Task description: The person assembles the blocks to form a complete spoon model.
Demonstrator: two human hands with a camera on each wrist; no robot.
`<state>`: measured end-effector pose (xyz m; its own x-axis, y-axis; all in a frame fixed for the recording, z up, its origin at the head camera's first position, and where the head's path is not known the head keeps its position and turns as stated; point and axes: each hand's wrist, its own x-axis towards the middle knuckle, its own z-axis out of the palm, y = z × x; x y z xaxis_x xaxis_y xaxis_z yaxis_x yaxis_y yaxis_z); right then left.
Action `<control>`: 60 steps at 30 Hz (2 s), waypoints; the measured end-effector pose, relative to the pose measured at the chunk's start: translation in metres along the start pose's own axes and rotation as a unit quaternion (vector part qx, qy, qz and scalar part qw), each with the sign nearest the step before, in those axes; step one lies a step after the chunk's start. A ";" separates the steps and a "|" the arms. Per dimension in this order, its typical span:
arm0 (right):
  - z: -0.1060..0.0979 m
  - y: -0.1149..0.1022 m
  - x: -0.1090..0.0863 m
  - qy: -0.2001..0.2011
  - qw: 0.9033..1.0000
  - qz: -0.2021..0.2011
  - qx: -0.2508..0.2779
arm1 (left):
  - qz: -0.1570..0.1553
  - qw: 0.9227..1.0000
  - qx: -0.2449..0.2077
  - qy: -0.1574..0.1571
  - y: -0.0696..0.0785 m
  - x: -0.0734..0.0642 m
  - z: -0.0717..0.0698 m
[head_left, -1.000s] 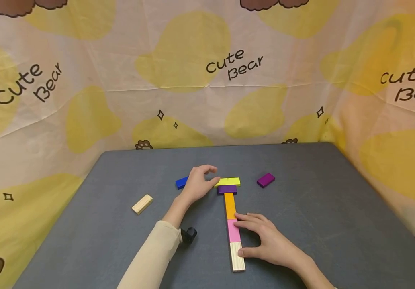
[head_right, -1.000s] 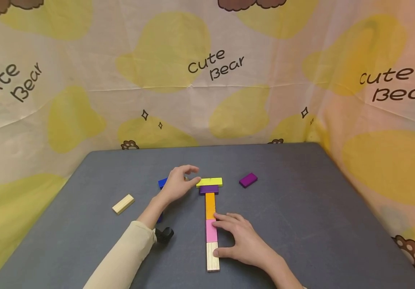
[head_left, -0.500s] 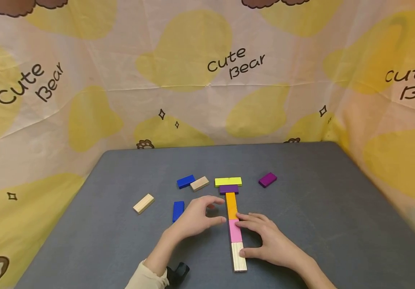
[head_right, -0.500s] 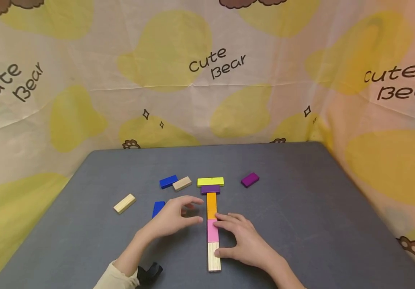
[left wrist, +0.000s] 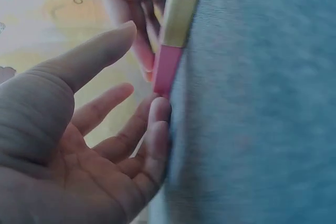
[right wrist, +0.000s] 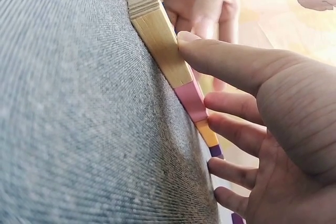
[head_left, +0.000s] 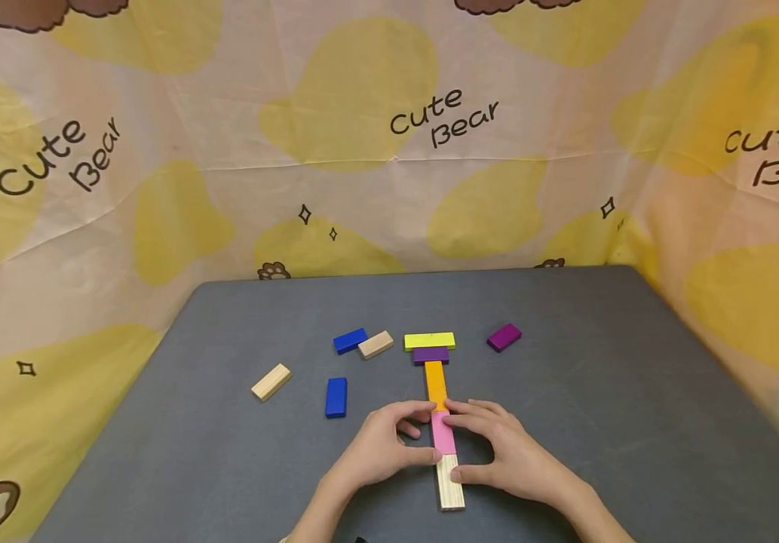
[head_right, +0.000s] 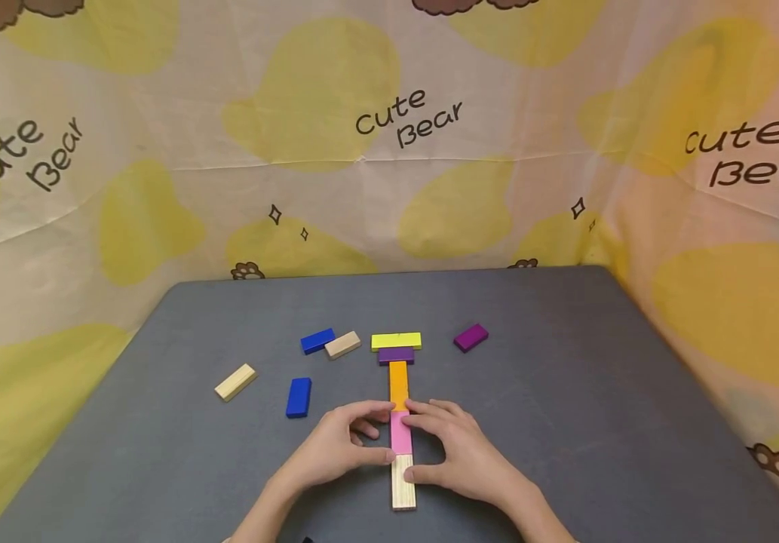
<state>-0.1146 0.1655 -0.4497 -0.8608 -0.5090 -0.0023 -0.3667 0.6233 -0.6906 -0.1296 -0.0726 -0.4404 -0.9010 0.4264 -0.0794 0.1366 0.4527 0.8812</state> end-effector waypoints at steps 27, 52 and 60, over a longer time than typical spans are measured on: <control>0.000 -0.003 0.002 -0.015 1.000 0.021 -0.003 | -0.020 0.999 0.037 0.003 -0.003 0.003 0.004; -0.006 0.002 0.006 0.056 0.997 0.012 0.050 | -0.035 0.998 0.046 0.018 0.002 0.003 0.006; -0.041 0.024 0.018 0.215 0.974 0.077 0.015 | -0.051 0.997 0.045 0.020 0.003 0.003 0.007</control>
<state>-0.1537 0.1954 -0.4372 -0.9752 -0.1119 0.1907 -0.2170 0.6514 -0.7270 -0.1291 -0.0644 -0.4409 -0.9272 0.3448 -0.1460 0.0792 0.5616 0.8236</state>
